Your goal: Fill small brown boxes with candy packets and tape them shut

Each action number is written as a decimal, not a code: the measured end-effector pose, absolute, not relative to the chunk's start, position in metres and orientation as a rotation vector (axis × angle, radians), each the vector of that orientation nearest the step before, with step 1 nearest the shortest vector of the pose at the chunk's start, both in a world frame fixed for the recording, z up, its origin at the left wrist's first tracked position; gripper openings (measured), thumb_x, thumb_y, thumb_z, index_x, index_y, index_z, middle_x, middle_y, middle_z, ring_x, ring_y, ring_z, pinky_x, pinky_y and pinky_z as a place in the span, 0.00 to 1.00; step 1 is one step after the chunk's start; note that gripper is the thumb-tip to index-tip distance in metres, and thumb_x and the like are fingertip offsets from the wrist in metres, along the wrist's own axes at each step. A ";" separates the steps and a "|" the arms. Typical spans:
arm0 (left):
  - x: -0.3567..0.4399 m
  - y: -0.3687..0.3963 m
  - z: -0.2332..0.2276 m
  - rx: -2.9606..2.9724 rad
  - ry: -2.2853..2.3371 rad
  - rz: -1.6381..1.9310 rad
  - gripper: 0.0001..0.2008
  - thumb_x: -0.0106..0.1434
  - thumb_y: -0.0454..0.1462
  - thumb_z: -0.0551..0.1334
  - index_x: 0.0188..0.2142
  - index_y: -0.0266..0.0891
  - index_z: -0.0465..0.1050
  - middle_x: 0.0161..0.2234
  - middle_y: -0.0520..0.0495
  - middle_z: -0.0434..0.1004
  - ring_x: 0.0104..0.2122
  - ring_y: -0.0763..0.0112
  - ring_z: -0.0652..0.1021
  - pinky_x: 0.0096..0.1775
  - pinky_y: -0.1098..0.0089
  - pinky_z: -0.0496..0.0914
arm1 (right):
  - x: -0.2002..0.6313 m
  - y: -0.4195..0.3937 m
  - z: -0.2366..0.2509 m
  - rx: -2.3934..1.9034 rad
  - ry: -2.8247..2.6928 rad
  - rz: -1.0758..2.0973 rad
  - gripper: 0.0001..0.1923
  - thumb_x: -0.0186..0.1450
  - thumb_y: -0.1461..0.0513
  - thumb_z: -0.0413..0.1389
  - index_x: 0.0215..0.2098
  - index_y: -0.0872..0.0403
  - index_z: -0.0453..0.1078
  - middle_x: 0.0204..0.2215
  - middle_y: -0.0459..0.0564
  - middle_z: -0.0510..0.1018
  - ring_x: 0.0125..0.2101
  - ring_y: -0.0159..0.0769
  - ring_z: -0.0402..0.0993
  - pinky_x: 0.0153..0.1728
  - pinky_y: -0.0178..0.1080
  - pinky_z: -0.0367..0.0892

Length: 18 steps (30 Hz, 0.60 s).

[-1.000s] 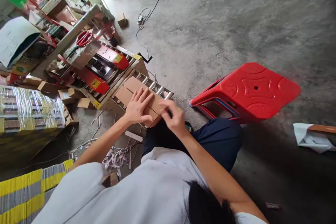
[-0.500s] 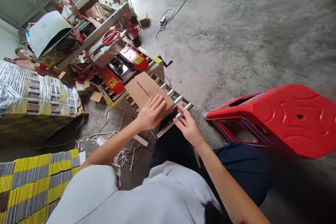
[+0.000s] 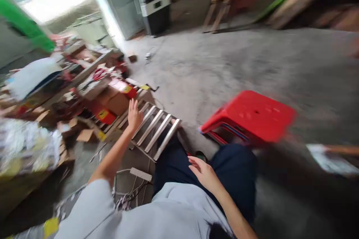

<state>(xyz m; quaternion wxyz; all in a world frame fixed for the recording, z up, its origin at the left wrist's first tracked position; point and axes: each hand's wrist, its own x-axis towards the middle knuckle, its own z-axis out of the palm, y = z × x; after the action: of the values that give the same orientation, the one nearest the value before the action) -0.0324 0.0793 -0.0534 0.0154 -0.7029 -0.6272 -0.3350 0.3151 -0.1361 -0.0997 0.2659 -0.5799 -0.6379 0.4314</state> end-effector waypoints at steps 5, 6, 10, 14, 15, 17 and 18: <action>0.153 0.004 -0.144 -2.997 -1.395 -1.306 0.33 0.67 0.40 0.59 0.68 0.37 0.52 0.70 0.30 0.51 0.71 0.50 0.53 0.67 0.45 0.54 | 0.327 -0.158 -0.068 -1.734 -1.727 1.025 0.19 0.65 0.65 0.59 0.55 0.55 0.74 0.51 0.57 0.79 0.51 0.42 0.77 0.56 0.44 0.69; 0.181 -0.008 -0.151 -3.083 -1.327 -1.370 0.34 0.67 0.41 0.60 0.68 0.37 0.53 0.70 0.30 0.52 0.70 0.50 0.54 0.67 0.45 0.55 | 0.336 -0.161 -0.065 -1.764 -1.695 1.017 0.19 0.64 0.65 0.62 0.54 0.54 0.75 0.51 0.55 0.79 0.52 0.42 0.76 0.57 0.42 0.68; 0.253 -0.032 -0.149 -3.385 -1.071 -1.419 0.36 0.65 0.45 0.62 0.68 0.38 0.54 0.67 0.32 0.57 0.68 0.50 0.60 0.66 0.47 0.58 | 0.377 -0.196 -0.050 -1.885 -1.633 0.960 0.20 0.64 0.63 0.64 0.54 0.53 0.75 0.51 0.54 0.79 0.50 0.41 0.77 0.52 0.39 0.69; 0.261 -0.028 -0.141 -3.553 -1.260 -1.196 0.34 0.63 0.48 0.61 0.65 0.38 0.59 0.63 0.33 0.65 0.61 0.48 0.70 0.57 0.49 0.71 | 0.397 -0.270 0.008 -1.967 -1.494 0.526 0.13 0.69 0.64 0.59 0.52 0.55 0.75 0.49 0.53 0.80 0.47 0.37 0.78 0.50 0.36 0.69; 0.260 -0.027 -0.140 -3.540 -1.377 -1.150 0.33 0.62 0.49 0.61 0.63 0.38 0.61 0.61 0.33 0.67 0.59 0.48 0.72 0.55 0.49 0.73 | 0.402 -0.292 0.028 -1.963 -1.385 0.331 0.11 0.70 0.63 0.57 0.50 0.54 0.76 0.47 0.51 0.81 0.47 0.36 0.77 0.51 0.36 0.69; 0.263 -0.027 -0.136 -3.530 -1.515 -1.059 0.30 0.62 0.49 0.60 0.60 0.38 0.65 0.58 0.34 0.70 0.55 0.48 0.75 0.53 0.50 0.74 | 0.413 -0.333 0.067 -1.989 -1.113 -0.126 0.10 0.73 0.61 0.53 0.48 0.51 0.75 0.44 0.50 0.81 0.47 0.36 0.76 0.51 0.37 0.69; 0.269 -0.030 -0.133 -3.558 -1.510 -1.013 0.29 0.62 0.49 0.59 0.58 0.38 0.67 0.57 0.34 0.71 0.54 0.49 0.76 0.52 0.51 0.75 | 0.421 -0.351 0.083 -2.040 -0.960 -0.361 0.11 0.73 0.59 0.51 0.48 0.50 0.74 0.44 0.50 0.80 0.47 0.38 0.75 0.52 0.40 0.68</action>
<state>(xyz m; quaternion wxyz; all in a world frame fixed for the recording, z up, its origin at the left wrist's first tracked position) 0.2690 -0.0295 -0.1325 -0.4141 -0.8105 -0.3439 -0.2309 0.4206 -0.3505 0.0826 0.4162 -0.8123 -0.3824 -0.1438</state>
